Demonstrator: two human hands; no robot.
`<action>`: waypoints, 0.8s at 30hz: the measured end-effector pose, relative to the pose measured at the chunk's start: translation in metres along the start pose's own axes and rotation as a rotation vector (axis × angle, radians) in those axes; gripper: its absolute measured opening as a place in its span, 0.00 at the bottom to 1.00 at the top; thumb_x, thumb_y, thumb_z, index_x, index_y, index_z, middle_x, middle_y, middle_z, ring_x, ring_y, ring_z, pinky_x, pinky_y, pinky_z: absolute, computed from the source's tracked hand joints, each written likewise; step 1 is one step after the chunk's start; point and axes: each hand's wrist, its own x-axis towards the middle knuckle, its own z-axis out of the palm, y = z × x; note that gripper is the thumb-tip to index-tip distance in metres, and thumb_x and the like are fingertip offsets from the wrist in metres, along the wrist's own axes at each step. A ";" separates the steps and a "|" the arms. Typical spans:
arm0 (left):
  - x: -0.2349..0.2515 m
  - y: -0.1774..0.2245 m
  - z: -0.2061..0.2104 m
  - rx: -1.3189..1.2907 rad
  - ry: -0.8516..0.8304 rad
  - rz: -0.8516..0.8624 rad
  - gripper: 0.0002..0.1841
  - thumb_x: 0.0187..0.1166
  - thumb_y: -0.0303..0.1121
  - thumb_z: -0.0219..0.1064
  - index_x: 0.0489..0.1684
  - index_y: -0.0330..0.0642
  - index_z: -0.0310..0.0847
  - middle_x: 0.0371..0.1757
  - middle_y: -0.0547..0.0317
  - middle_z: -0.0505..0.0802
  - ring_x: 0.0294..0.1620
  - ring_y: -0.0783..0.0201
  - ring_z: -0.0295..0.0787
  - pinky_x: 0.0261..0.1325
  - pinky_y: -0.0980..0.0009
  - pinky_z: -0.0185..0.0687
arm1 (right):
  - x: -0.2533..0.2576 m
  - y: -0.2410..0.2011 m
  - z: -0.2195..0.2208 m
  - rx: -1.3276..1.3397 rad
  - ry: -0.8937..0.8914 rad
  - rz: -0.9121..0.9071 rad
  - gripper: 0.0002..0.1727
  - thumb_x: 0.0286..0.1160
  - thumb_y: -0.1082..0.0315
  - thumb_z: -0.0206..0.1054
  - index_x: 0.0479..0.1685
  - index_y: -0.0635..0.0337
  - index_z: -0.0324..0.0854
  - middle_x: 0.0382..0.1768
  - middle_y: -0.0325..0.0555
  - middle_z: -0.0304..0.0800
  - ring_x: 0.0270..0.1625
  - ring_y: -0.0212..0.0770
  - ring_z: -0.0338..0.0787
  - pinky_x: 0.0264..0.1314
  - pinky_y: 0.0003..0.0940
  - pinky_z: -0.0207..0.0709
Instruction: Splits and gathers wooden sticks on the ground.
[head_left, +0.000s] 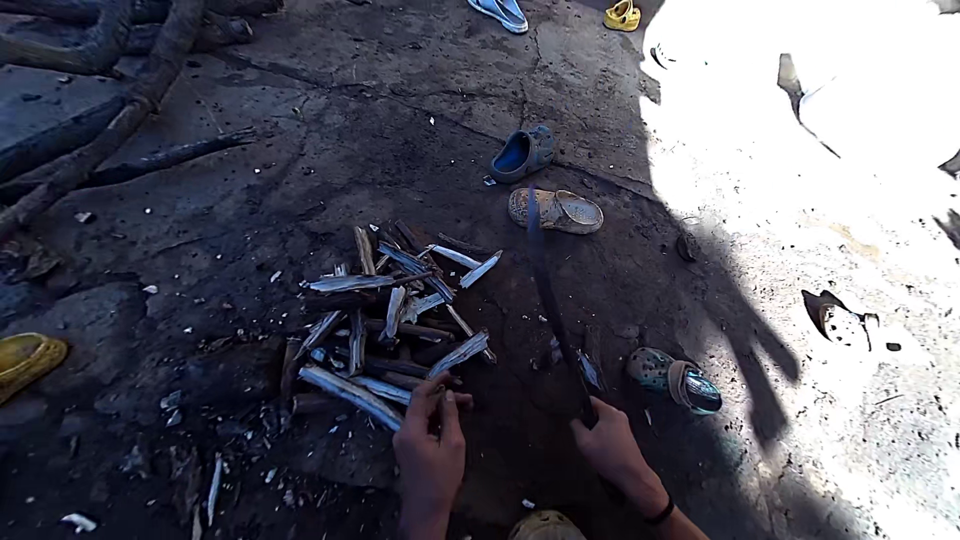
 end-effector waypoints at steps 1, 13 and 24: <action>0.002 0.001 -0.007 -0.039 0.017 -0.030 0.19 0.83 0.25 0.56 0.69 0.24 0.74 0.40 0.56 0.95 0.36 0.72 0.95 0.41 0.76 0.94 | 0.003 -0.002 -0.003 -0.035 -0.077 0.072 0.09 0.72 0.63 0.67 0.41 0.59 0.86 0.23 0.40 0.81 0.26 0.37 0.81 0.33 0.40 0.76; -0.004 0.016 -0.060 -0.127 0.113 -0.176 0.18 0.82 0.26 0.56 0.67 0.28 0.75 0.38 0.61 0.93 0.35 0.72 0.94 0.40 0.76 0.93 | 0.005 0.019 0.006 -0.178 -0.189 0.242 0.09 0.76 0.61 0.67 0.40 0.59 0.85 0.24 0.45 0.82 0.25 0.42 0.84 0.32 0.45 0.79; -0.024 0.027 -0.017 0.070 -0.421 -0.256 0.26 0.82 0.40 0.70 0.75 0.37 0.77 0.62 0.46 0.90 0.53 0.60 0.93 0.55 0.65 0.91 | -0.001 0.022 0.025 -0.111 -0.219 0.290 0.08 0.76 0.63 0.66 0.38 0.59 0.82 0.20 0.43 0.81 0.18 0.38 0.83 0.26 0.39 0.82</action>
